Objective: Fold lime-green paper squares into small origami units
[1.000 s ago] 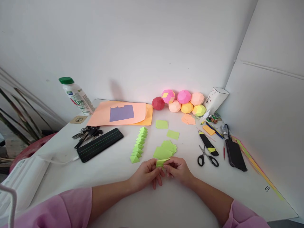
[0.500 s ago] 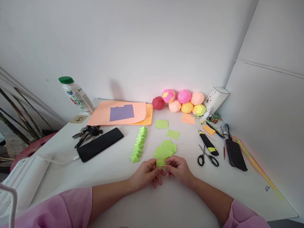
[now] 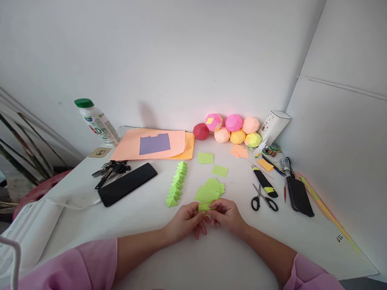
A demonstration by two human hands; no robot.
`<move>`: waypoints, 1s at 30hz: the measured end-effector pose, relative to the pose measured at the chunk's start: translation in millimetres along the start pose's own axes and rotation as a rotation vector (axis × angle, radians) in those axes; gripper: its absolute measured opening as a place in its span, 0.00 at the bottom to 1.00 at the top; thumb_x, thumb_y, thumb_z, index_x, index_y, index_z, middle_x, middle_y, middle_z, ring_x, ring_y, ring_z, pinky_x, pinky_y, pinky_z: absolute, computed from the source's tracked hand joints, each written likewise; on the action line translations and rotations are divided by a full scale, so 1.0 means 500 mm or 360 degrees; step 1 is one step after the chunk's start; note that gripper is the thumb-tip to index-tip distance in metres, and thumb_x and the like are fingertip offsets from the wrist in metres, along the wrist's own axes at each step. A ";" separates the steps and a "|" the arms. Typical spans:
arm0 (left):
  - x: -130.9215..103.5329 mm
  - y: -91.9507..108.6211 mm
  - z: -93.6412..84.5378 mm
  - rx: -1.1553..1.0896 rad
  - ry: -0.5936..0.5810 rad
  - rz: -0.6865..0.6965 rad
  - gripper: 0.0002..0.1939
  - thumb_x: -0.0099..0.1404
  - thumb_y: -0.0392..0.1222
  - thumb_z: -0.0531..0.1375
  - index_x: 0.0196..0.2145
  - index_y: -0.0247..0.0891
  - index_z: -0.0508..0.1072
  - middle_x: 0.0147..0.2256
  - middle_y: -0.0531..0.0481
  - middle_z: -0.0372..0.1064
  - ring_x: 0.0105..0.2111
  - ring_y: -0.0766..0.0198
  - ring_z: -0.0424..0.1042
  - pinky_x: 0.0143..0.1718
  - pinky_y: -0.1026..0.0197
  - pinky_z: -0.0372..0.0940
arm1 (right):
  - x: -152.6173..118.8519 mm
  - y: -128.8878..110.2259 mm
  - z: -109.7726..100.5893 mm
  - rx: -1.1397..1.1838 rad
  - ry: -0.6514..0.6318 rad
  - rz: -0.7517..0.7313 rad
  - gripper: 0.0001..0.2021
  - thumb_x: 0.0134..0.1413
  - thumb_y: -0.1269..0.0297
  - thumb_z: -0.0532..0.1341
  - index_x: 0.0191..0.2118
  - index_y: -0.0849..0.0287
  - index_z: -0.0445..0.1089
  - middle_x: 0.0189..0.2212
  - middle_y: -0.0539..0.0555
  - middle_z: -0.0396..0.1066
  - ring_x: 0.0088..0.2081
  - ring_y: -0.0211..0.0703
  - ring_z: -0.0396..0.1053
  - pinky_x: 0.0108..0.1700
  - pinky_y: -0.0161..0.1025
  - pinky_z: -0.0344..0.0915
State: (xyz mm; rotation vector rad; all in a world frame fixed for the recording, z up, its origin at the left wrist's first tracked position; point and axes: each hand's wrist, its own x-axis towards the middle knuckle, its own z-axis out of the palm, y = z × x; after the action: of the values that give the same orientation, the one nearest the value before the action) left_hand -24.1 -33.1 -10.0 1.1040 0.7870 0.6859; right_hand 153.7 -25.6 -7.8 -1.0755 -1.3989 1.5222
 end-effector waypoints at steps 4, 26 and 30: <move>0.000 0.003 0.000 -0.0006 0.0006 -0.0003 0.16 0.59 0.53 0.56 0.33 0.36 0.63 0.31 0.49 0.72 0.21 0.66 0.72 0.16 0.66 0.64 | -0.001 0.004 -0.001 -0.0005 -0.0004 -0.0009 0.08 0.45 0.64 0.65 0.31 0.62 0.68 0.15 0.46 0.66 0.16 0.33 0.64 0.19 0.31 0.61; 0.005 0.002 0.001 -0.0081 -0.0012 -0.0035 0.18 0.56 0.54 0.59 0.33 0.36 0.61 0.29 0.49 0.72 0.18 0.66 0.71 0.14 0.68 0.62 | 0.000 0.007 -0.003 0.0025 -0.0046 -0.0012 0.14 0.46 0.59 0.64 0.37 0.61 0.65 0.17 0.45 0.64 0.17 0.33 0.64 0.19 0.31 0.59; 0.008 -0.015 0.007 -0.0024 0.0016 -0.0003 0.19 0.56 0.57 0.58 0.30 0.36 0.61 0.27 0.50 0.72 0.15 0.70 0.68 0.13 0.69 0.58 | 0.001 0.015 0.000 0.0177 -0.0085 -0.0085 0.32 0.45 0.60 0.66 0.54 0.52 0.51 0.32 0.48 0.64 0.22 0.31 0.65 0.22 0.32 0.61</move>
State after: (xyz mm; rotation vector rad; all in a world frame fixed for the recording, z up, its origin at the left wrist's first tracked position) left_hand -18.5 -33.8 -17.0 1.0870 0.7900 0.6955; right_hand 153.5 -25.9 -15.1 -0.9294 -1.3517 1.5810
